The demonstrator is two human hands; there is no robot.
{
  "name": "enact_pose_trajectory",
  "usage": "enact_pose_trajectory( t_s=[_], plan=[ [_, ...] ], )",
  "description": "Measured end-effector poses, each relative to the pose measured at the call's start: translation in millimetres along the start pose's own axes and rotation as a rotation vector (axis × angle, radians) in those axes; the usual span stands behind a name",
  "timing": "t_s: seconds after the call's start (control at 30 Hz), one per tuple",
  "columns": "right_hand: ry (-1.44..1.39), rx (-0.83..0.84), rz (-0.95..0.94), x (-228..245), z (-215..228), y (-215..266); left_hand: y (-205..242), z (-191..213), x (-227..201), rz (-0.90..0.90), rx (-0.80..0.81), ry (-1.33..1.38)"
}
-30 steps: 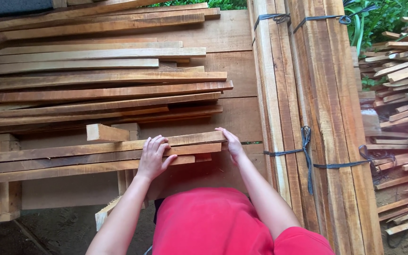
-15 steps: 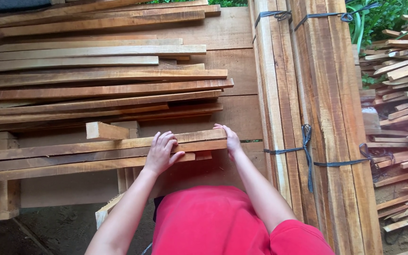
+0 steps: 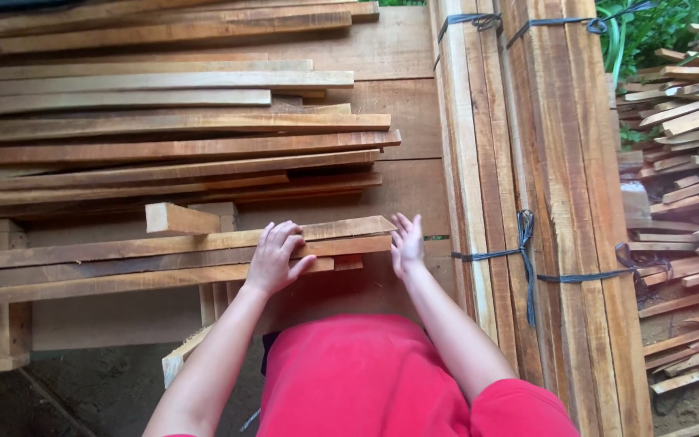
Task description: Organizing thin wood strips and bundling them together with a plastic tie.
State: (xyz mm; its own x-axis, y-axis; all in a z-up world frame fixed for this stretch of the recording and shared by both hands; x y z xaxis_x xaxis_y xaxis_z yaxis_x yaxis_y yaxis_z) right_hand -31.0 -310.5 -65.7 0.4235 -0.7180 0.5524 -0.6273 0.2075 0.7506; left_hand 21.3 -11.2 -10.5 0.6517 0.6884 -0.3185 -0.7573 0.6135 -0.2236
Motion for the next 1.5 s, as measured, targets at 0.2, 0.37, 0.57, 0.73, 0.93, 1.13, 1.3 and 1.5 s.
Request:
enact_pose_trajectory(
  t_s=[0.2,0.37,0.57,0.73,0.93,1.13,1.3,1.5],
  plan=[
    [-0.247,0.049,-0.356,-59.3,28.7,43.5,5.1,6.0,3.4,0.079,-0.016,-0.013],
    [-0.241,0.180,-0.394,-100.4,2.2,43.8,4.0,4.1,8.3,0.092,0.017,-0.022],
    [-0.270,0.172,-0.394,-127.0,-27.6,56.4,6.6,6.8,13.8,0.160,0.117,0.046],
    [-0.273,0.201,-0.417,-111.7,-70.9,94.2,6.7,1.5,21.6,0.188,0.190,0.089],
    [-0.164,0.234,-0.256,-91.4,-131.0,147.0,0.0,-0.1,21.7,0.262,0.302,0.082],
    [-0.230,0.145,-0.193,-151.9,-115.9,100.1,6.0,6.3,26.0,0.263,0.363,0.016],
    [-0.180,0.041,-0.151,-157.6,-114.8,90.3,16.4,7.5,35.8,0.267,0.217,-0.154],
    [-0.192,-0.035,-0.080,-137.5,-84.6,86.5,6.4,8.7,45.4,0.267,0.250,-0.117]
  ],
)
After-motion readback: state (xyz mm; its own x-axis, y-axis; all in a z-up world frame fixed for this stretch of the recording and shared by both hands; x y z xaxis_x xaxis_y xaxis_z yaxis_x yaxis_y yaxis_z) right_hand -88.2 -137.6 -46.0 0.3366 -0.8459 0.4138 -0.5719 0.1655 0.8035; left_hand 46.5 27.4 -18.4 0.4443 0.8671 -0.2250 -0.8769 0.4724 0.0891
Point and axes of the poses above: each hand's wrist, its own y-axis away from the middle knuckle, its own z-axis out of the back of the hand, x = y × z, the point moved 2 cm from there along -y, towards the middle knuckle, and after that the axes turned 2 degrees about -z, right-handed, at the moved point
